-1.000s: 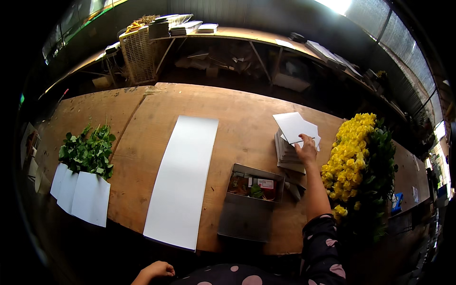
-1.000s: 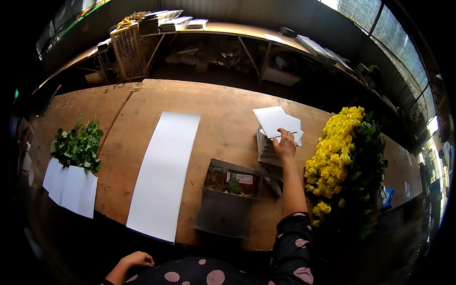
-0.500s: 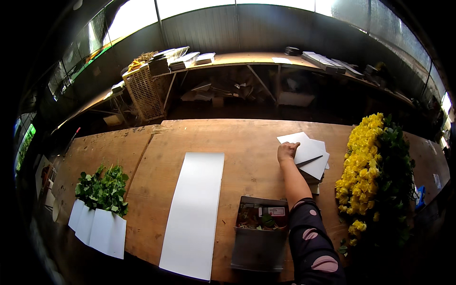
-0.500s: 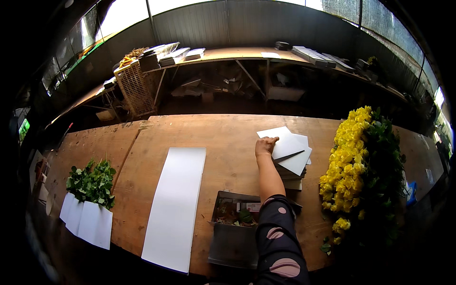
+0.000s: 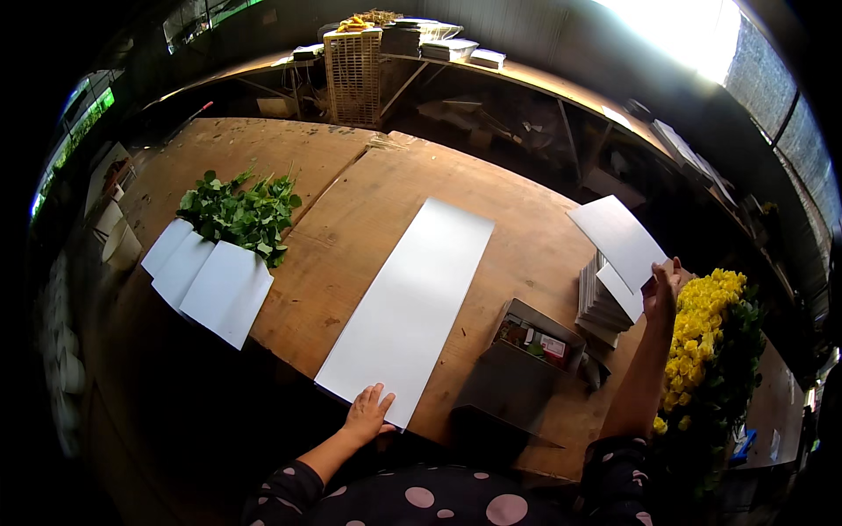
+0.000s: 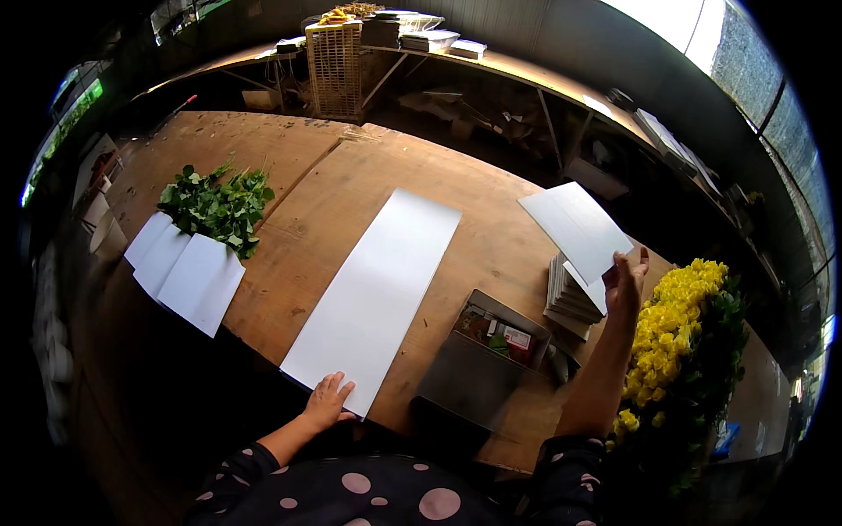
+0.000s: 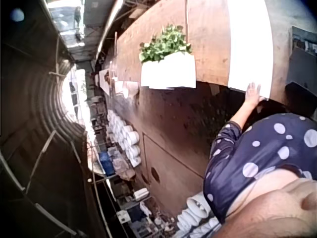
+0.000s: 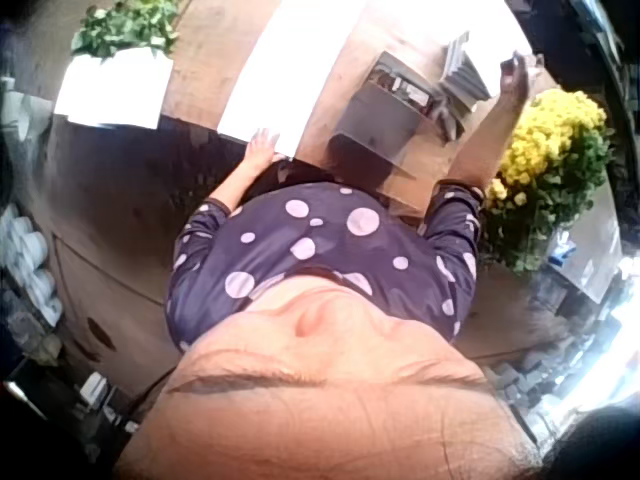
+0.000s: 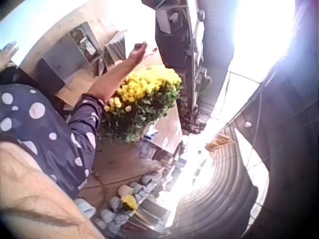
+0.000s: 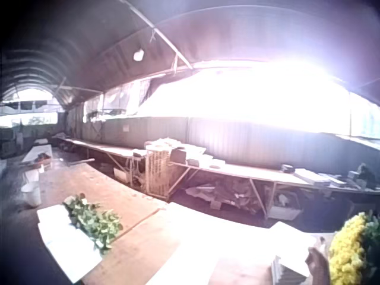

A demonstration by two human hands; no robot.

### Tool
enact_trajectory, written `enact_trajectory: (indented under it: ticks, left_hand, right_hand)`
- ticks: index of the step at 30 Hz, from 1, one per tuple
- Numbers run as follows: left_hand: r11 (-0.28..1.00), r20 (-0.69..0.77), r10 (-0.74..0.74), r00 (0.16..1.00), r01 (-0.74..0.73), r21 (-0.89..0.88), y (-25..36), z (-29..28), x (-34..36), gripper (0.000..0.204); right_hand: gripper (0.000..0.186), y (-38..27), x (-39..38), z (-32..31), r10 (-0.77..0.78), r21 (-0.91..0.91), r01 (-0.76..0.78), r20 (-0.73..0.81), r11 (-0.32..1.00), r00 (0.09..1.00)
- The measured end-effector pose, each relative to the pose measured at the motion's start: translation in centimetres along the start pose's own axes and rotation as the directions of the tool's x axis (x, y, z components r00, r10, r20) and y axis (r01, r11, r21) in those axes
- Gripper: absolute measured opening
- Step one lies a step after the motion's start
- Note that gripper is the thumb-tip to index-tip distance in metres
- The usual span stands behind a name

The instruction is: The person arranges yellow roses and green leaves into a white box, then wraps the box with white paper. They handle the flowers and leaves by hand, placing them carefully inside the box and folding the paper around it.

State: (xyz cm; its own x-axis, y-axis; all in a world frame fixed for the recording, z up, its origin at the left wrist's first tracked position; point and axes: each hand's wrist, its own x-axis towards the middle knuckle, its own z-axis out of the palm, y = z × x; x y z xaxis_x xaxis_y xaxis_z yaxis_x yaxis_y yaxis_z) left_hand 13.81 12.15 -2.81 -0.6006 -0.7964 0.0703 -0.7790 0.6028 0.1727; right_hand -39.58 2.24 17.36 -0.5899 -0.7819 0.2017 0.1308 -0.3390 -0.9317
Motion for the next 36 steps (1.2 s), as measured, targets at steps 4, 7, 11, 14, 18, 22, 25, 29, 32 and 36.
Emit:
enact_trajectory:
  ticks: [4, 7, 11, 14, 18, 22, 25, 29, 32, 36]
  left_hand:
    - [0.997, 0.081, 0.058, 0.995, -0.053, -0.063, -1.5, 0.5, -0.1, 0.063]
    - [0.987, 0.161, 0.14, 0.977, -0.125, -0.101, -2.2, -0.6, 1.3, 0.055]
    - [0.928, 0.149, 0.331, 0.932, -0.292, -0.233, -4.8, -0.4, 2.4, 0.03]
    - [0.931, 0.169, 0.353, 0.92, -0.328, -0.161, -4.5, -3.6, 4.1, 0.014]
    - [0.907, -0.282, 0.291, 0.914, -0.358, -0.224, -3.4, -12.5, 8.4, 0.013]
    - [0.809, -0.367, 0.424, 0.828, -0.528, -0.257, 1.3, -20.3, 12.8, 0.011]
    - [0.699, 0.071, 0.551, 0.832, -0.413, -0.584, 5.4, -27.5, 12.2, 0.04]
    - [0.636, 0.298, 0.371, 0.88, -0.006, -0.772, 1.4, -26.2, 17.0, 0.071]
    - [0.335, 0.77, -0.117, 0.627, 0.755, -0.564, -6.5, -13.7, 16.2, 0.082]
    - [-0.433, 0.728, 0.017, 0.685, 0.661, -0.612, -4.2, -1.1, 16.0, 0.088]
  right_hand:
    - [0.063, 4.3, -6.1, 0.6, 0.148, 0.251, -0.17, 0.103, 0.953, 0.984]
    - [0.071, 6.4, -9.7, -1.2, 0.229, 0.38, -0.264, 0.134, 0.887, 0.964]
    - [0.052, 5.3, -14.7, 1.5, 0.353, 0.328, -0.401, 0.196, 0.856, 0.915]
    - [0.026, 6.2, -15.9, 0.3, 0.333, 0.322, -0.464, 0.387, 0.825, 0.86]
    - [0.009, 6.8, -16.1, -1.1, 0.114, 0.173, -0.16, 0.25, 0.972, 0.962]
    - [0.02, 4.6, -14.8, -0.6, 0.321, 0.481, -0.3, 0.041, 0.824, 0.946]
    - [0.037, 2.4, -13.3, 2.3, 0.246, 0.38, -0.287, 0.153, 0.879, 0.957]
    - [0.044, 0.4, -12.0, 4.8, 0.225, 0.073, -0.257, 0.3, 0.964, 0.927]
    - [0.044, 1.6, -12.2, 9.8, 0.422, -0.299, -0.316, 0.421, 0.9, 0.803]
    - [0.048, 6.1, -13.3, 11.3, 0.608, -0.516, -0.356, 0.482, 0.779, 0.631]
